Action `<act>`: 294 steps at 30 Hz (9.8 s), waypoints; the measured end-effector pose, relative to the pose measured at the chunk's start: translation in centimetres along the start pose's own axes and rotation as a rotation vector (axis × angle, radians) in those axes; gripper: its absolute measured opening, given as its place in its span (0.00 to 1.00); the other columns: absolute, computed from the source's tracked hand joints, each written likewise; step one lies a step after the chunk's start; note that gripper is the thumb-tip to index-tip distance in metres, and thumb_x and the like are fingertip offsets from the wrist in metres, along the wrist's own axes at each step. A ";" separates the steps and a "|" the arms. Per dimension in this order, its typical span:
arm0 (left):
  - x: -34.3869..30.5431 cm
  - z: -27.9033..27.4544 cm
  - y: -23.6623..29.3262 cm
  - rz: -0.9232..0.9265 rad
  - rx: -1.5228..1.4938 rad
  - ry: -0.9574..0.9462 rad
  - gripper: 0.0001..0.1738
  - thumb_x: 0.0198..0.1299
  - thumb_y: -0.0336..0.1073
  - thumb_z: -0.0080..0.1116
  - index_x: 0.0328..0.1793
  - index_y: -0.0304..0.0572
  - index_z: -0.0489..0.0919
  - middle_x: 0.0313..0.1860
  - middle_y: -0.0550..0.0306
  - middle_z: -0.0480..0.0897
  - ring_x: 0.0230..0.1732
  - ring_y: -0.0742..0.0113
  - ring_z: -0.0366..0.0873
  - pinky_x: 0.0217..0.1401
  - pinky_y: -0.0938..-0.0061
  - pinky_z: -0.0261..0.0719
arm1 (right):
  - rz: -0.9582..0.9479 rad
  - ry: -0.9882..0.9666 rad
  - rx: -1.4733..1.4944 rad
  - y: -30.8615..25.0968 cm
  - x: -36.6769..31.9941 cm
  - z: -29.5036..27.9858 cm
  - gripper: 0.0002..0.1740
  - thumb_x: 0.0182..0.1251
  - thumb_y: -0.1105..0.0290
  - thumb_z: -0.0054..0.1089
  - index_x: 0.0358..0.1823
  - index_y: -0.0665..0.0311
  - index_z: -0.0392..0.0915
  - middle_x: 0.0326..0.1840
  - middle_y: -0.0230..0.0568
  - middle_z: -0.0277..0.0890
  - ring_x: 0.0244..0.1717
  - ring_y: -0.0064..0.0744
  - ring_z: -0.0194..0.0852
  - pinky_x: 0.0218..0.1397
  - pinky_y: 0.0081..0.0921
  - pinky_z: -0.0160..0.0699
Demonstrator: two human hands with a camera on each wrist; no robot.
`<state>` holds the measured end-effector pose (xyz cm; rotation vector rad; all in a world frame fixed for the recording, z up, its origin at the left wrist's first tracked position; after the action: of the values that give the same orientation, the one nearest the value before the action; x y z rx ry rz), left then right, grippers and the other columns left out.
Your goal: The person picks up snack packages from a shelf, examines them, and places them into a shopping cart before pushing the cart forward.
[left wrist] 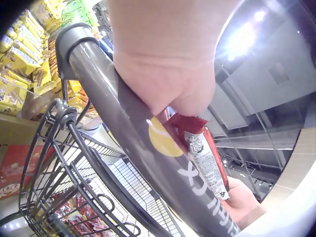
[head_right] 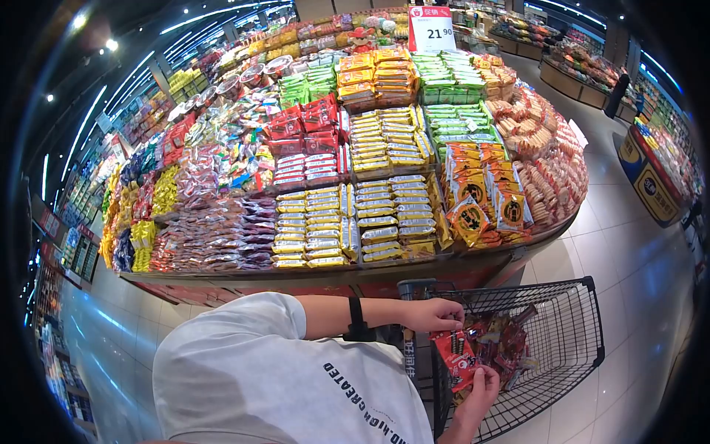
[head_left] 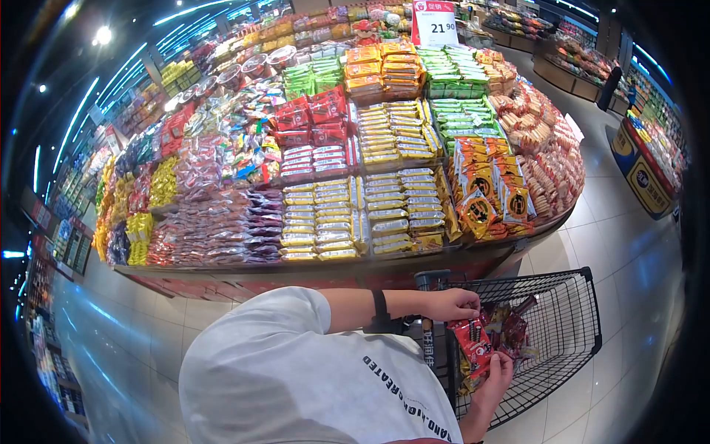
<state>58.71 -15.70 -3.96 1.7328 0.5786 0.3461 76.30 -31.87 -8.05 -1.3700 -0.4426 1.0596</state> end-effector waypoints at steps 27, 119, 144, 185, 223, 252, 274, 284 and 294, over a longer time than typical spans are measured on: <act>0.0 -0.2 -0.3 0.033 0.000 0.051 0.15 0.75 0.44 0.56 0.52 0.38 0.76 0.38 0.58 0.80 0.40 0.72 0.74 0.45 0.70 0.76 | -0.004 0.044 -0.006 0.1 0.1 -0.4 0.08 0.75 0.70 0.60 0.45 0.66 0.74 0.40 0.33 0.75 0.38 0.19 0.76 0.40 0.18 0.77; 0.2 0.8 -0.6 -0.091 -0.107 -0.035 0.15 0.78 0.41 0.52 0.59 0.39 0.77 0.34 0.64 0.81 0.31 0.79 0.77 0.34 0.78 0.78 | -0.063 -0.018 0.030 -0.1 0.2 0.1 0.06 0.78 0.72 0.55 0.43 0.68 0.76 0.38 0.32 0.75 0.38 0.18 0.72 0.41 0.19 0.74; -0.5 0.1 0.3 0.001 -0.014 0.014 0.21 0.71 0.48 0.62 0.56 0.38 0.78 0.33 0.60 0.82 0.34 0.72 0.77 0.39 0.71 0.77 | 0.173 -0.218 0.064 1.4 -0.4 1.9 0.16 0.78 0.60 0.58 0.56 0.64 0.75 0.45 0.34 0.82 0.35 0.25 0.78 0.35 0.25 0.76; 0.2 1.1 -0.7 -0.159 -0.224 -0.030 0.18 0.77 0.36 0.52 0.66 0.33 0.73 0.45 0.53 0.85 0.50 0.69 0.83 0.56 0.72 0.80 | 0.567 0.269 -0.356 16.4 4.6 -12.8 0.14 0.67 0.58 0.64 0.44 0.61 0.81 0.27 0.31 0.77 0.24 0.27 0.75 0.28 0.27 0.73; -1.7 4.2 -1.2 -0.209 -0.293 -0.036 0.17 0.77 0.37 0.53 0.64 0.35 0.75 0.44 0.58 0.84 0.49 0.71 0.82 0.56 0.73 0.80 | 0.894 0.263 0.063 22.9 0.5 -17.8 0.13 0.72 0.55 0.58 0.43 0.57 0.76 0.33 0.33 0.80 0.28 0.25 0.79 0.28 0.22 0.79; -22.0 -38.3 -7.0 -0.107 0.115 1.132 0.14 0.70 0.39 0.61 0.52 0.34 0.81 0.42 0.58 0.84 0.43 0.73 0.79 0.46 0.75 0.78 | 0.347 -0.017 -0.007 3.0 1.7 4.7 0.19 0.76 0.57 0.55 0.54 0.66 0.75 0.42 0.36 0.76 0.40 0.26 0.72 0.48 0.25 0.73; -25.1 -58.0 -11.7 -0.291 0.956 1.311 0.21 0.59 0.39 0.68 0.59 0.48 0.80 0.59 0.52 0.79 0.64 0.49 0.73 0.69 0.55 0.71 | 0.035 -0.097 -0.824 4.5 -2.6 18.6 0.18 0.77 0.61 0.59 0.53 0.71 0.79 0.36 0.28 0.76 0.35 0.18 0.68 0.39 0.20 0.68; -24.7 -57.2 -11.1 -0.470 1.165 1.194 0.25 0.53 0.40 0.74 0.60 0.56 0.84 0.56 0.57 0.74 0.64 0.51 0.68 0.68 0.53 0.67 | -0.112 -0.033 -0.931 3.5 -3.4 19.4 0.17 0.76 0.61 0.59 0.48 0.72 0.81 0.31 0.33 0.78 0.32 0.21 0.71 0.37 0.22 0.71; -25.0 -58.3 -10.9 -0.404 1.114 1.186 0.22 0.52 0.37 0.74 0.55 0.61 0.84 0.59 0.56 0.74 0.66 0.48 0.69 0.69 0.52 0.69 | -0.079 -0.082 -0.927 2.5 -3.5 19.8 0.16 0.74 0.63 0.62 0.49 0.71 0.81 0.31 0.31 0.78 0.31 0.18 0.69 0.36 0.21 0.71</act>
<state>5.46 20.00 1.36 2.2155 2.2717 0.8643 58.00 -23.80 -5.05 -2.0886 -1.1308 0.8647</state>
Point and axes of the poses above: each hand's wrist, its own x-axis towards the middle knuckle, its own z-axis out of the palm, y = z × x, the point moved 8 cm from there along x, towards the middle knuckle
